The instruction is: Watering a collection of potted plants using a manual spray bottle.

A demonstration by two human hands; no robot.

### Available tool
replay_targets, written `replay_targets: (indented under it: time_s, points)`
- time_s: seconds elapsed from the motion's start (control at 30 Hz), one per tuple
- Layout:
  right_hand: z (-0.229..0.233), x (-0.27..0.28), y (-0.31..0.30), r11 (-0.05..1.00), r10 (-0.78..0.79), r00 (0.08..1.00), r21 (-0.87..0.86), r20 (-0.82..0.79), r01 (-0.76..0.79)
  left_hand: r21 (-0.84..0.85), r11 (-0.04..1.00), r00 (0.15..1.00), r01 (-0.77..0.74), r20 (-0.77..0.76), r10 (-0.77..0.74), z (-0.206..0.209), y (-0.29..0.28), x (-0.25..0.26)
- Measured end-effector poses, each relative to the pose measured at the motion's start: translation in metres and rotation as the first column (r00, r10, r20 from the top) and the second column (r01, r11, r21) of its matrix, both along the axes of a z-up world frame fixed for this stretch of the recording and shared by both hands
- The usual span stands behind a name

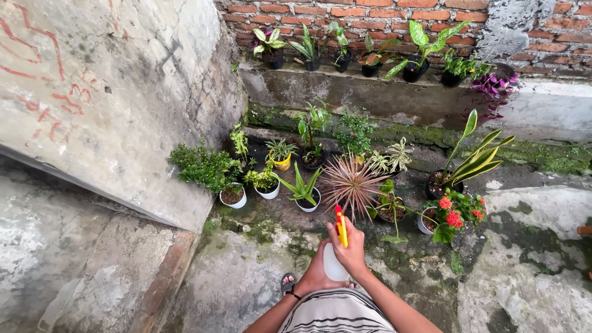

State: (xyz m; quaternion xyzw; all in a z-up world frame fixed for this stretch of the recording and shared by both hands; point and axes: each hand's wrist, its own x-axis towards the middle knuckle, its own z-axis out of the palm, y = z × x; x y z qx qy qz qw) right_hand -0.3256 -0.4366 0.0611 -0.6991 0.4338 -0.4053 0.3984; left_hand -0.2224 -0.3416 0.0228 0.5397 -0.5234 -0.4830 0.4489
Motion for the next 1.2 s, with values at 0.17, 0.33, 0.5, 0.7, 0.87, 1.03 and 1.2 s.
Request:
replay_targets:
  time_s: [0.17, 0.33, 0.5, 0.7, 0.87, 1.03, 1.2]
  points:
    - [0.026, 0.000, 0.003, 0.999, 0.022, 0.998, 0.043, 0.057, -0.025, -0.020, 1.000, 1.000, 0.009, 0.006, -0.009, 0.002, -0.001, 0.000]
    - [0.053, 0.001, 0.004, 0.994, 0.107, 0.981, 0.011, 0.159, -0.110, -0.057, 0.998, 1.000, -0.017, -0.018, 0.016, 0.008, -0.001, 0.000]
    - [0.057, 0.007, 0.003, 0.972, 0.079, 0.921, 0.175, 0.383, -0.157, -0.105, 0.988, 0.979, -0.110, 0.160, 0.126, 0.001, -0.002, 0.003]
    - [0.050, 0.003, -0.003, 0.987, 0.069, 0.908, 0.107, 0.413, -0.124, -0.218, 0.976, 0.977, -0.030, 0.200, 0.075, 0.060, 0.002, 0.013]
    - [0.064, 0.001, 0.001, 0.964, 0.081, 0.824, 0.165, 0.561, -0.208, -0.012, 0.978, 0.944, -0.208, -0.263, 0.197, 0.042, 0.007, 0.025]
    - [0.064, 0.007, -0.003, 0.979, 0.054, 0.736, 0.110, 0.675, -0.174, 0.485, 0.827, 0.563, -0.284, -0.614, 0.553, -0.005, -0.003, 0.039]
    - [0.064, 0.008, -0.005, 0.949, -0.059, 0.569, 0.223, 0.820, -0.224, 0.687, 0.708, 0.337, 0.161, -0.713, 0.615, -0.026, 0.008, 0.054]
